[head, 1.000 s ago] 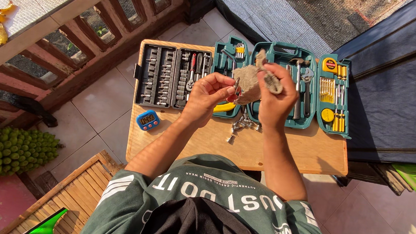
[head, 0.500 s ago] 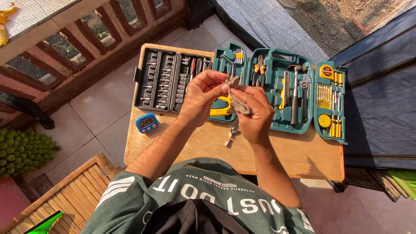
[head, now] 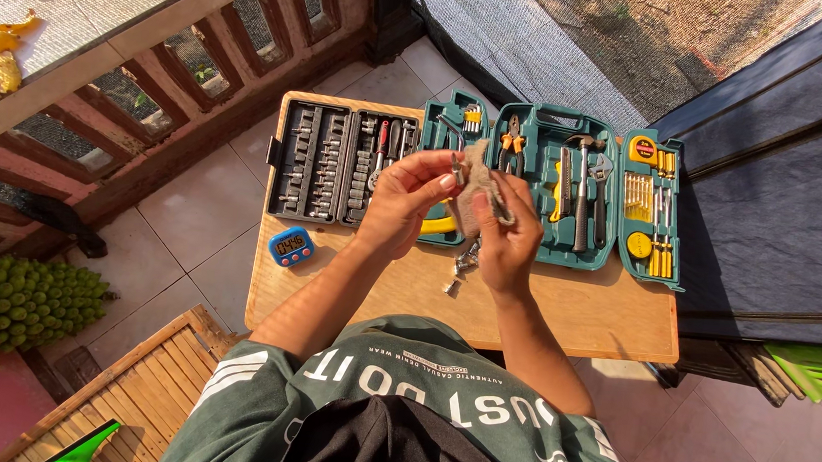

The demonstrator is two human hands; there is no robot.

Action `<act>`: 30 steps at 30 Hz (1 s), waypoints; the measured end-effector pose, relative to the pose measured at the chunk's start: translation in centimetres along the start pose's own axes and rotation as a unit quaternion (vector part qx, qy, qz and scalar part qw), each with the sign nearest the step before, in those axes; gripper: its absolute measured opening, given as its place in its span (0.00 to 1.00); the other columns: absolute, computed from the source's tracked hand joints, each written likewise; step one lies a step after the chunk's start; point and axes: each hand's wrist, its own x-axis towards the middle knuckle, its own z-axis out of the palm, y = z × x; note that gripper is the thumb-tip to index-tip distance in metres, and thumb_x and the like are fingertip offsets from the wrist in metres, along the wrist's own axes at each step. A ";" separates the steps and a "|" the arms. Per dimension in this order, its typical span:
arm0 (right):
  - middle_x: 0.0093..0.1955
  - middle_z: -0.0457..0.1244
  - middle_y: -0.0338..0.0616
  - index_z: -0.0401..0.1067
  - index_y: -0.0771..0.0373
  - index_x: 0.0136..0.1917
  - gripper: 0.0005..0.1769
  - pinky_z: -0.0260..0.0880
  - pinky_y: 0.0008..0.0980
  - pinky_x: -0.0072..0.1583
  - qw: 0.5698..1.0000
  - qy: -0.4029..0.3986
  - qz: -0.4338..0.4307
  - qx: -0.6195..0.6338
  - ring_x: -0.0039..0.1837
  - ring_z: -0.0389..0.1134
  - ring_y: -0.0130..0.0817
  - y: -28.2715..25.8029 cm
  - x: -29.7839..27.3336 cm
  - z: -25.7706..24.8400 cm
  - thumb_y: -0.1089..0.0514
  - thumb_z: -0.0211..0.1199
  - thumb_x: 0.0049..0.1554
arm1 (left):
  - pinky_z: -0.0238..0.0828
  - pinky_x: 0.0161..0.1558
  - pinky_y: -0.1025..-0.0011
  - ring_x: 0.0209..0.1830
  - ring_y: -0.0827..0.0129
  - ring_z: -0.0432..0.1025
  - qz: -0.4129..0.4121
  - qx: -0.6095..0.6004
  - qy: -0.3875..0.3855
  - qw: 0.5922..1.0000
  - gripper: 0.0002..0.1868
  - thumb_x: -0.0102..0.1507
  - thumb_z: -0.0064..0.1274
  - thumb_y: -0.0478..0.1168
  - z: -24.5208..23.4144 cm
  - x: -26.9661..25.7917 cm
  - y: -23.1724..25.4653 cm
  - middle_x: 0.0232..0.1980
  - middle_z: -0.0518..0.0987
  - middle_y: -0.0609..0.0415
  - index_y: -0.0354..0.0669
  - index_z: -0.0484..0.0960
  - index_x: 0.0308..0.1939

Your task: The person rubs several small metal pieces with a cloth and places them into a toolkit.

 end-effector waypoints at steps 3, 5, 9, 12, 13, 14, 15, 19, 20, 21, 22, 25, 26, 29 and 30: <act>0.62 0.65 0.45 0.73 0.70 0.64 0.15 0.68 0.25 0.61 0.996 -0.010 -0.037 -0.076 0.60 0.68 0.27 -1.1 -0.1 0.5 0.65 0.64 0.64 | 0.76 0.57 0.74 0.52 0.72 0.77 0.009 -0.004 -0.006 1.000 0.14 0.68 0.57 0.29 -0.3 -0.2 -0.4 0.52 0.83 0.48 0.31 0.80 0.58; 0.59 0.66 0.44 0.74 0.70 0.63 0.15 0.69 0.24 0.58 0.994 -0.013 -0.032 -0.104 0.57 0.68 0.27 -1.3 0.1 0.6 0.65 0.65 0.64 | 0.77 0.55 0.75 0.50 0.73 0.77 0.012 -0.007 0.000 1.000 0.13 0.68 0.58 0.28 -0.5 -0.4 -0.7 0.52 0.83 0.48 0.31 0.81 0.56; 0.54 0.67 0.41 0.75 0.69 0.58 0.12 0.70 0.24 0.55 0.992 -0.004 -0.031 -0.124 0.53 0.68 0.25 -0.8 0.5 0.6 0.63 0.69 0.62 | 0.77 0.52 0.75 0.48 0.74 0.78 0.032 0.097 0.018 0.995 0.14 0.68 0.58 0.29 -0.2 -0.6 -1.2 0.51 0.84 0.49 0.30 0.81 0.57; 0.53 0.66 0.41 0.76 0.68 0.57 0.13 0.70 0.24 0.53 0.990 0.001 -0.031 -0.136 0.52 0.68 0.25 -0.2 0.5 0.4 0.62 0.71 0.61 | 0.78 0.54 0.76 0.50 0.75 0.78 0.051 0.133 0.018 0.990 0.15 0.67 0.57 0.31 0.2 -0.7 -1.4 0.52 0.84 0.50 0.32 0.80 0.58; 0.53 0.66 0.41 0.76 0.68 0.57 0.13 0.70 0.24 0.53 0.990 -0.002 -0.030 -0.135 0.52 0.68 0.25 0.0 0.5 0.3 0.62 0.71 0.61 | 0.78 0.55 0.76 0.50 0.75 0.79 0.056 0.143 0.017 0.988 0.16 0.67 0.57 0.32 0.2 -0.6 -1.5 0.52 0.84 0.51 0.33 0.79 0.58; 0.53 0.67 0.41 0.76 0.68 0.57 0.12 0.70 0.25 0.53 0.989 -0.001 -0.035 -0.145 0.52 0.68 0.26 0.2 0.5 0.3 0.63 0.71 0.60 | 0.78 0.55 0.76 0.50 0.75 0.79 0.057 0.143 0.020 0.988 0.16 0.67 0.57 0.32 0.2 -0.6 -1.6 0.52 0.84 0.51 0.33 0.79 0.58; 0.53 0.67 0.42 0.76 0.68 0.56 0.12 0.71 0.25 0.53 0.987 0.000 -0.041 -0.155 0.52 0.68 0.26 0.3 0.4 0.2 0.63 0.71 0.60 | 0.78 0.54 0.77 0.50 0.75 0.79 0.041 0.121 0.021 0.992 0.16 0.67 0.57 0.32 0.0 -0.5 -1.8 0.51 0.84 0.51 0.33 0.79 0.58; 0.49 0.68 0.42 0.77 0.68 0.53 0.10 0.70 0.26 0.51 0.968 0.008 -0.072 -0.239 0.49 0.69 0.26 0.9 0.3 0.2 0.63 0.73 0.59 | 0.77 0.50 0.77 0.46 0.75 0.77 0.020 0.091 0.019 0.995 0.13 0.68 0.58 0.32 -1.3 -0.1 -2.9 0.48 0.85 0.51 0.32 0.81 0.56; 0.50 0.68 0.43 0.76 0.68 0.53 0.10 0.70 0.26 0.51 0.968 0.010 -0.080 -0.237 0.50 0.70 0.27 1.0 0.1 0.2 0.63 0.72 0.60 | 0.77 0.50 0.77 0.46 0.75 0.77 0.021 0.091 0.021 0.995 0.13 0.68 0.58 0.32 -1.6 -0.1 -3.1 0.48 0.85 0.51 0.32 0.81 0.56; 0.50 0.68 0.43 0.76 0.68 0.53 0.09 0.70 0.27 0.52 0.968 0.012 -0.089 -0.235 0.50 0.70 0.27 1.2 0.1 0.2 0.63 0.72 0.60 | 0.76 0.49 0.77 0.45 0.75 0.77 0.016 0.098 0.023 0.995 0.11 0.68 0.58 0.31 -1.9 0.1 -3.3 0.47 0.85 0.52 0.31 0.82 0.54; 0.50 0.68 0.43 0.76 0.68 0.53 0.09 0.70 0.27 0.52 0.968 0.011 -0.089 -0.234 0.50 0.70 0.27 1.3 0.1 0.3 0.63 0.72 0.60 | 0.76 0.48 0.77 0.44 0.76 0.77 0.012 0.105 0.025 0.994 0.10 0.68 0.59 0.31 -2.2 0.1 -3.4 0.46 0.85 0.52 0.31 0.83 0.53; 0.51 0.68 0.43 0.76 0.69 0.55 0.10 0.69 0.27 0.53 0.985 0.014 -0.052 -0.166 0.50 0.68 0.28 1.5 0.2 0.5 0.62 0.70 0.62 | 0.76 0.48 0.78 0.43 0.77 0.77 0.002 0.068 0.054 0.996 0.10 0.67 0.58 0.31 -2.1 0.1 -3.5 0.44 0.85 0.53 0.33 0.83 0.52; 0.51 0.68 0.43 0.75 0.70 0.56 0.12 0.69 0.26 0.54 0.988 0.006 -0.040 -0.152 0.51 0.68 0.27 1.5 0.2 0.5 0.61 0.70 0.62 | 0.76 0.48 0.78 0.43 0.77 0.77 0.001 0.068 0.054 0.996 0.10 0.67 0.58 0.31 -2.1 0.0 -3.4 0.44 0.85 0.53 0.33 0.83 0.52; 0.50 0.69 0.42 0.75 0.70 0.58 0.13 0.69 0.24 0.54 0.990 0.001 -0.015 -0.143 0.51 0.68 0.24 1.9 0.1 0.5 0.60 0.69 0.62 | 0.74 0.47 0.78 0.41 0.78 0.76 0.005 0.082 0.052 0.995 0.10 0.67 0.58 0.31 -2.3 0.0 -3.2 0.43 0.84 0.54 0.33 0.84 0.53; 0.49 0.69 0.41 0.75 0.69 0.58 0.13 0.69 0.23 0.54 0.989 0.005 0.000 -0.150 0.50 0.68 0.23 2.2 -0.1 0.5 0.60 0.69 0.63 | 0.74 0.47 0.78 0.41 0.78 0.75 0.000 0.078 0.052 0.996 0.10 0.67 0.58 0.31 -2.4 0.1 -3.3 0.44 0.84 0.55 0.33 0.83 0.53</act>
